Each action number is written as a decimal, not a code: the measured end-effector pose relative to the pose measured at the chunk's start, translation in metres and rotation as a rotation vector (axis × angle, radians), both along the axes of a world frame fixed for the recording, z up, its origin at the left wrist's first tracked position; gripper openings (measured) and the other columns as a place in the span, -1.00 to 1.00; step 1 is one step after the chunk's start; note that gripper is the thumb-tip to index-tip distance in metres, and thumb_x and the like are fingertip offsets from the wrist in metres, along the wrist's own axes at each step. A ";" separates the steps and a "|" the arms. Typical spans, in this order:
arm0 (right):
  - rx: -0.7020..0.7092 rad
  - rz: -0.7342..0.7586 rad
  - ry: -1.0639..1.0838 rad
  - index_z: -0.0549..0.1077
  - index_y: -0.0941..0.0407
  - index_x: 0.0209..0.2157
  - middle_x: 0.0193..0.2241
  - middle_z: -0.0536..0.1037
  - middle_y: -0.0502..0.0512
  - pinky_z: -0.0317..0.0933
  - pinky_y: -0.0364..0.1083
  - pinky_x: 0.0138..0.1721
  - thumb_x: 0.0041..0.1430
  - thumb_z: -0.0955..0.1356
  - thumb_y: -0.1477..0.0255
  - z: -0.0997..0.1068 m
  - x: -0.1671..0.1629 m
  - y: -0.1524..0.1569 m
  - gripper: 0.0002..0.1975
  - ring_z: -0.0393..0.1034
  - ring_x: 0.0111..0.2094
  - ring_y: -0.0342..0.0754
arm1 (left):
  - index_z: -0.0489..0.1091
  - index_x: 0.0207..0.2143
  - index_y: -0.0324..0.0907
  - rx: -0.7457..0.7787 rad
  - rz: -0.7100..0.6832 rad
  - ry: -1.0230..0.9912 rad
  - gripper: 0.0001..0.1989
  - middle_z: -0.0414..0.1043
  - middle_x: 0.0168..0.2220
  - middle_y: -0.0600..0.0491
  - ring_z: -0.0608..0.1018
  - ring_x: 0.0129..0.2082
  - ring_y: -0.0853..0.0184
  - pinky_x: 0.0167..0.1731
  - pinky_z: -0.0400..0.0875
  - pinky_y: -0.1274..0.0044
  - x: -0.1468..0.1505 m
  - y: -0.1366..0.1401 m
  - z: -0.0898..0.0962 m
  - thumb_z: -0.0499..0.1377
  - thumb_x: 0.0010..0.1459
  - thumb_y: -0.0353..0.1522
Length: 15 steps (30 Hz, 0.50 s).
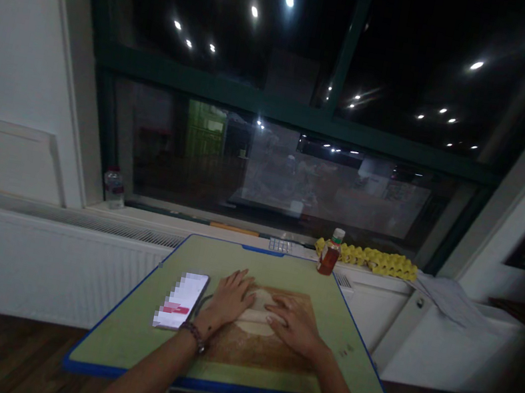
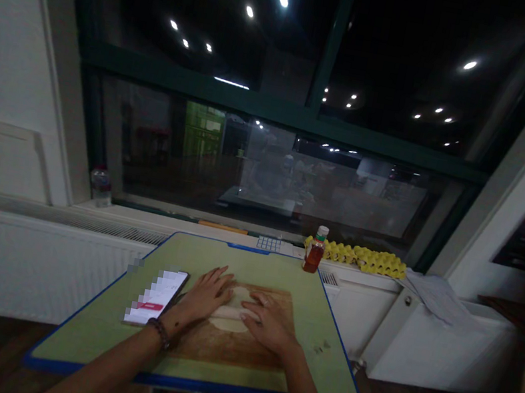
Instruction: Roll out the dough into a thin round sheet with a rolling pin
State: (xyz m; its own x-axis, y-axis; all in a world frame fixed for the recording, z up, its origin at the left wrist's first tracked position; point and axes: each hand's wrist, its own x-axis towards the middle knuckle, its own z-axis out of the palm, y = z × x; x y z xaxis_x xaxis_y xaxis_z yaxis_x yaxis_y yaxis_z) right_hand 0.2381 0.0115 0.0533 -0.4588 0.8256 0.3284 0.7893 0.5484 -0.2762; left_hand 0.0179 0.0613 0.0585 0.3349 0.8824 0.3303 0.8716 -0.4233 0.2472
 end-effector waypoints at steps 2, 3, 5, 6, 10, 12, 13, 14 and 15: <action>0.001 -0.094 -0.002 0.40 0.00 0.11 0.18 0.34 0.09 0.02 -0.05 0.20 0.37 0.10 0.25 -0.003 -0.005 0.006 -0.57 0.19 0.19 -0.07 | 0.32 0.10 -0.17 -0.036 0.059 0.022 -0.57 0.16 0.27 -0.07 0.16 0.26 0.11 0.22 -0.01 0.28 0.002 0.007 -0.008 -0.03 0.27 -0.20; 0.004 -0.170 -0.016 0.39 0.03 0.12 0.19 0.34 0.10 0.01 -0.06 0.21 0.38 0.06 0.28 -0.004 -0.009 0.010 -0.55 0.18 0.20 -0.08 | 0.33 0.09 -0.17 -0.034 0.082 0.025 -0.57 0.18 0.26 -0.08 0.17 0.26 0.10 0.22 -0.03 0.27 0.003 0.010 -0.010 -0.03 0.27 -0.20; 0.010 -0.325 -0.053 0.39 0.10 0.12 0.15 0.38 0.16 0.02 -0.05 0.21 0.38 0.05 0.35 -0.006 -0.017 0.018 -0.54 0.19 0.20 -0.06 | 0.37 0.05 -0.18 -0.012 0.123 0.024 -0.59 0.23 0.23 -0.11 0.19 0.24 0.07 0.22 -0.04 0.26 0.003 0.014 -0.008 -0.01 0.25 -0.21; 0.010 -0.389 -0.069 0.42 0.13 0.09 0.12 0.41 0.19 0.04 -0.03 0.20 0.37 0.06 0.37 -0.006 -0.022 0.021 -0.55 0.21 0.19 -0.03 | 0.37 0.04 -0.19 -0.001 0.139 0.022 -0.60 0.25 0.21 -0.12 0.21 0.22 0.06 0.21 -0.04 0.25 0.003 0.016 -0.005 0.00 0.24 -0.22; 0.007 -0.509 -0.079 0.47 0.20 0.02 0.09 0.43 0.29 0.11 0.03 0.15 0.31 0.11 0.44 -0.012 -0.035 0.021 -0.58 0.24 0.18 0.08 | 0.37 0.02 -0.22 0.017 0.171 0.023 -0.61 0.34 0.12 -0.16 0.29 0.14 0.06 0.18 -0.01 0.24 0.005 0.019 0.002 -0.03 0.24 -0.27; 0.032 -0.568 -0.088 0.46 0.21 0.03 0.12 0.40 0.30 0.12 0.04 0.14 0.29 0.12 0.47 -0.018 -0.039 0.011 -0.58 0.23 0.18 0.10 | 0.38 0.02 -0.20 -0.003 0.159 0.033 -0.61 0.35 0.11 -0.14 0.31 0.14 0.07 0.18 0.00 0.24 0.005 0.020 0.001 -0.05 0.25 -0.26; 0.050 -0.595 -0.098 0.45 0.22 0.04 0.12 0.39 0.30 0.11 0.04 0.14 0.28 0.13 0.48 -0.022 -0.042 0.004 -0.58 0.22 0.19 0.10 | 0.38 0.02 -0.18 -0.017 0.147 0.040 -0.61 0.34 0.12 -0.12 0.29 0.15 0.07 0.19 -0.01 0.23 0.005 0.021 -0.001 -0.05 0.25 -0.24; 0.069 -0.615 -0.110 0.44 0.23 0.06 0.13 0.39 0.31 0.10 0.05 0.15 0.28 0.12 0.49 -0.026 -0.044 -0.004 -0.57 0.21 0.19 0.11 | 0.39 0.02 -0.15 -0.031 0.132 0.048 -0.61 0.32 0.15 -0.10 0.27 0.18 0.08 0.20 -0.04 0.23 0.005 0.021 -0.003 -0.03 0.24 -0.23; 0.087 -0.628 -0.119 0.42 0.23 0.08 0.13 0.38 0.31 0.08 0.07 0.16 0.28 0.11 0.50 -0.030 -0.046 -0.011 -0.56 0.20 0.20 0.12 | 0.39 0.03 -0.13 -0.045 0.117 0.056 -0.61 0.30 0.18 -0.08 0.23 0.21 0.08 0.21 -0.06 0.23 0.004 0.021 -0.005 -0.01 0.23 -0.23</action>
